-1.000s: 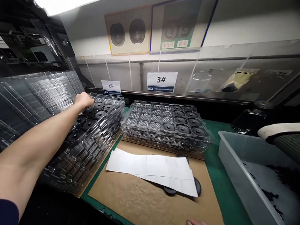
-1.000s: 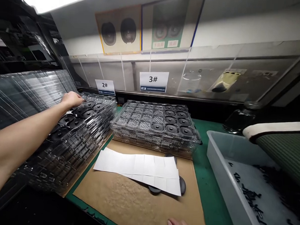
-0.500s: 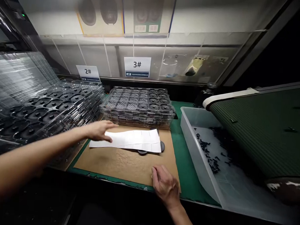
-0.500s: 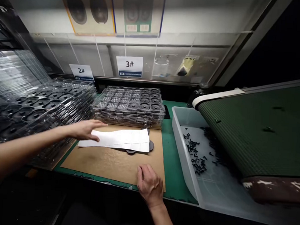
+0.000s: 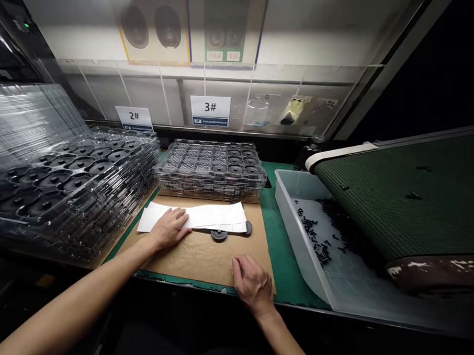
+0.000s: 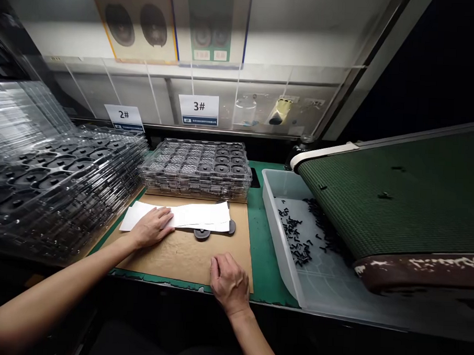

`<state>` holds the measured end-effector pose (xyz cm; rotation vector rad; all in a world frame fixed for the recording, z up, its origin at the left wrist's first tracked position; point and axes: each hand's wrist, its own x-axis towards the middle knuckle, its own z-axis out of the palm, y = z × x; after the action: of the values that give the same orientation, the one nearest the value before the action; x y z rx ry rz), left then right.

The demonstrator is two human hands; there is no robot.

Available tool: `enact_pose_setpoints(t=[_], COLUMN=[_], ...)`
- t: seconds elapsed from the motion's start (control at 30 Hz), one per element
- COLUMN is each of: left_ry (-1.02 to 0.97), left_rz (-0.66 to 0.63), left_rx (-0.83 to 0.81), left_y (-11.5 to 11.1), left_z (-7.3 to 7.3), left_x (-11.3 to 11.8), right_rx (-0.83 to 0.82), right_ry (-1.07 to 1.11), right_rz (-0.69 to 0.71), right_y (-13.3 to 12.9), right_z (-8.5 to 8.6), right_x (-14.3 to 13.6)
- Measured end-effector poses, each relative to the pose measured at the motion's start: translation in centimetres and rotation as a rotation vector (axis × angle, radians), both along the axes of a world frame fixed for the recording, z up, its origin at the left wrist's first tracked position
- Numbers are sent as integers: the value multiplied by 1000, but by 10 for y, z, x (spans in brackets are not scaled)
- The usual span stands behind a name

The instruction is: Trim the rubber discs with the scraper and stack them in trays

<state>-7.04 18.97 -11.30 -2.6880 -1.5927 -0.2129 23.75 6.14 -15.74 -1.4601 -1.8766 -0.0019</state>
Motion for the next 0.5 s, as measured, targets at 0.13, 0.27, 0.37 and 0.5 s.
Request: enact_pose_setpoints(t=[0.13,0.27,0.37,0.5], left_ry=[-29,-83,-158,-238], left_rz=[6,127,290,494], left_rx=[42,76,89,-84], left_y=[1,-2,2,17], left_z=[6,32,61,82], left_x=[9,10,1,-24], right_rx=[5,-1,-16,-19], right_ry=[-5,-18,-24,-21], right_rz=[-1,-14,-18,-10], right_y=[0,-1,-1,-1], right_z=[0,1,2,5], right_x=[-1,0,0,0])
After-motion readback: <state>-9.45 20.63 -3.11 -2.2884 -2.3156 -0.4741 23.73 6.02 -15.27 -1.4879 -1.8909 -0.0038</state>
